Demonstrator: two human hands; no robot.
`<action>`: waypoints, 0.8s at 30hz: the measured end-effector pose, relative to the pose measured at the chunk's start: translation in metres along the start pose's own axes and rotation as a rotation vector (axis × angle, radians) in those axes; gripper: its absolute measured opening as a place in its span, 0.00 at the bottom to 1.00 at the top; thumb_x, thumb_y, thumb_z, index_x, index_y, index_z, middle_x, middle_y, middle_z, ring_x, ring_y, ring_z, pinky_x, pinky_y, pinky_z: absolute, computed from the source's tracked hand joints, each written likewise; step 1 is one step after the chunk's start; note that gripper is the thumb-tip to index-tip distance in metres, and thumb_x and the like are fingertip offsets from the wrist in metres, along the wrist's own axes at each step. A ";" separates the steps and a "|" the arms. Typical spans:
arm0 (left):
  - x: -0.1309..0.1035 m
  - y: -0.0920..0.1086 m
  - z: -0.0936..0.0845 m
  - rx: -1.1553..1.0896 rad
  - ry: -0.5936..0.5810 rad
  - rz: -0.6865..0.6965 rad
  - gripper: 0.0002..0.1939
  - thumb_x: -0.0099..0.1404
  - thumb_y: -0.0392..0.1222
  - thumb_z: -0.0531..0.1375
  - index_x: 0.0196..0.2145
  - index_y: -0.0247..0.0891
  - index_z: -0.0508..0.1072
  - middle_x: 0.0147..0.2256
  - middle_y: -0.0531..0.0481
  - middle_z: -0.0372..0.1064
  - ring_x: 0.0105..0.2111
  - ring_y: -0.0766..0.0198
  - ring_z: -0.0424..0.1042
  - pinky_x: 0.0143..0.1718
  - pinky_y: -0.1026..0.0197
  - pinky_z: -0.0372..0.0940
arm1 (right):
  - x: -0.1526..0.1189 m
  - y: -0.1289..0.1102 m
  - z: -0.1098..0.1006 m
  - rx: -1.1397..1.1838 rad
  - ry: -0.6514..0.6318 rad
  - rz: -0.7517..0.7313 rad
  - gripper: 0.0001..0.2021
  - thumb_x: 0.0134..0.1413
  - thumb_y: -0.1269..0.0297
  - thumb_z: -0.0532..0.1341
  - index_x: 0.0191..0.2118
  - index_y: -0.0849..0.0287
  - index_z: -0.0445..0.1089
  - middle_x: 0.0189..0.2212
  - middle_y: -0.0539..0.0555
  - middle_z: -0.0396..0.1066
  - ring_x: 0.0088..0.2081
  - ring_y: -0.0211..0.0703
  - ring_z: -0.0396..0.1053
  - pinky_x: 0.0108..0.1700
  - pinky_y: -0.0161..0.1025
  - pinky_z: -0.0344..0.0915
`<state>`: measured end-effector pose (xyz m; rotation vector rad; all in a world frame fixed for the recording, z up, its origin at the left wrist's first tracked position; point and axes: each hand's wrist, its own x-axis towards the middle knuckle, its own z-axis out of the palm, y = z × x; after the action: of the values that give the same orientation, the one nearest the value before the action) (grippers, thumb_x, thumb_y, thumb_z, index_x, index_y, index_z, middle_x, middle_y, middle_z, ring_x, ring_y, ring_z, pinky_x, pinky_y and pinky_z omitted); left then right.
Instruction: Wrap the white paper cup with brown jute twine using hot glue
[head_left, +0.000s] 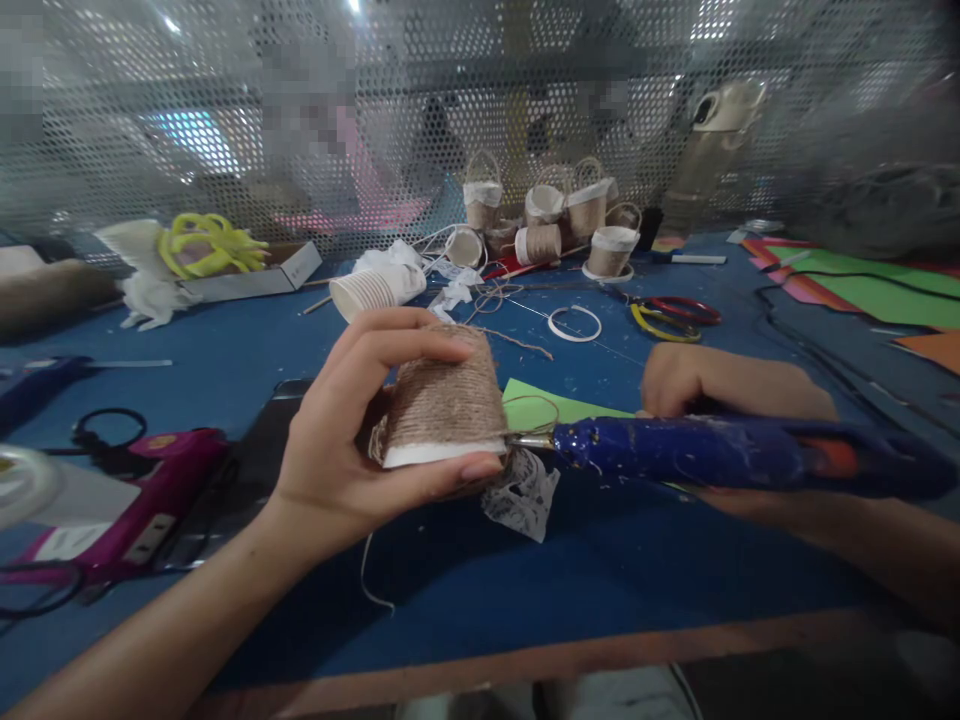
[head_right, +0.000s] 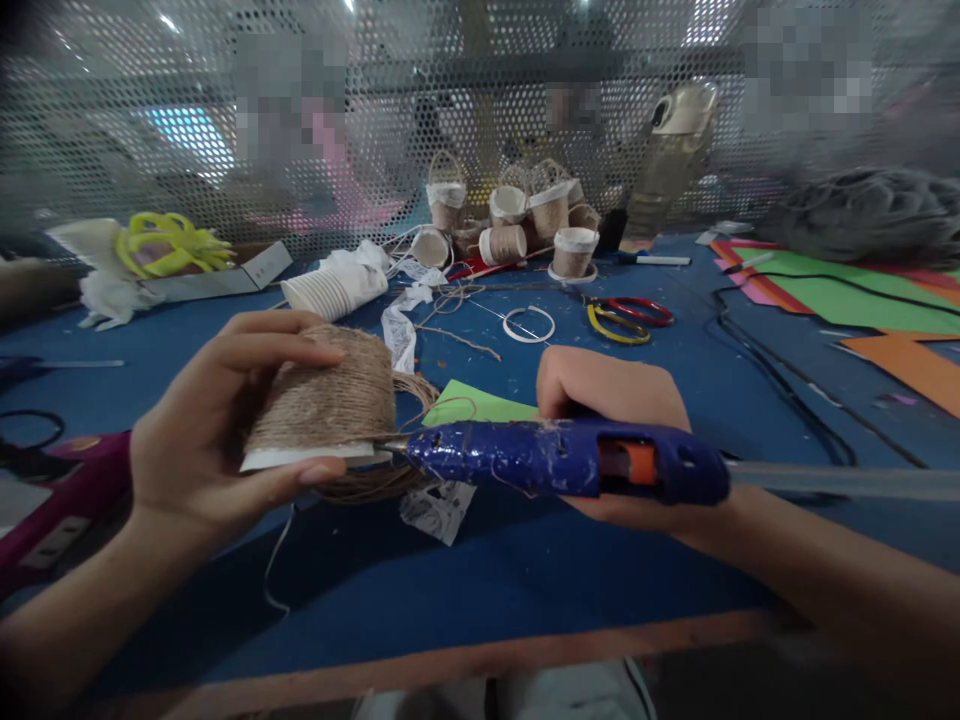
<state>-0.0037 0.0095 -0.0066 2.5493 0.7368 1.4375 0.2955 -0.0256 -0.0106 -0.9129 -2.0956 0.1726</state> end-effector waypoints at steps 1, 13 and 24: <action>0.000 0.000 0.000 0.000 0.000 0.002 0.28 0.61 0.58 0.71 0.51 0.38 0.73 0.49 0.40 0.72 0.52 0.51 0.72 0.53 0.50 0.67 | 0.000 0.000 0.000 0.001 0.000 0.001 0.10 0.50 0.67 0.64 0.27 0.53 0.60 0.22 0.43 0.66 0.21 0.33 0.63 0.23 0.34 0.56; 0.002 0.001 -0.001 0.020 -0.001 0.028 0.27 0.61 0.59 0.71 0.51 0.40 0.73 0.48 0.41 0.72 0.51 0.50 0.73 0.53 0.47 0.70 | -0.005 0.003 -0.001 0.000 -0.005 0.013 0.10 0.47 0.69 0.64 0.28 0.52 0.60 0.23 0.43 0.66 0.22 0.35 0.65 0.23 0.37 0.57; 0.003 0.007 0.003 0.155 -0.171 0.182 0.26 0.63 0.53 0.71 0.52 0.36 0.72 0.49 0.38 0.69 0.49 0.53 0.74 0.52 0.53 0.75 | -0.009 0.007 0.000 -0.038 -0.030 -0.005 0.09 0.52 0.66 0.64 0.30 0.51 0.61 0.24 0.44 0.67 0.23 0.37 0.64 0.25 0.40 0.56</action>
<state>0.0027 0.0050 -0.0035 2.8801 0.6264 1.2307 0.3028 -0.0264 -0.0189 -0.9329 -2.1352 0.1454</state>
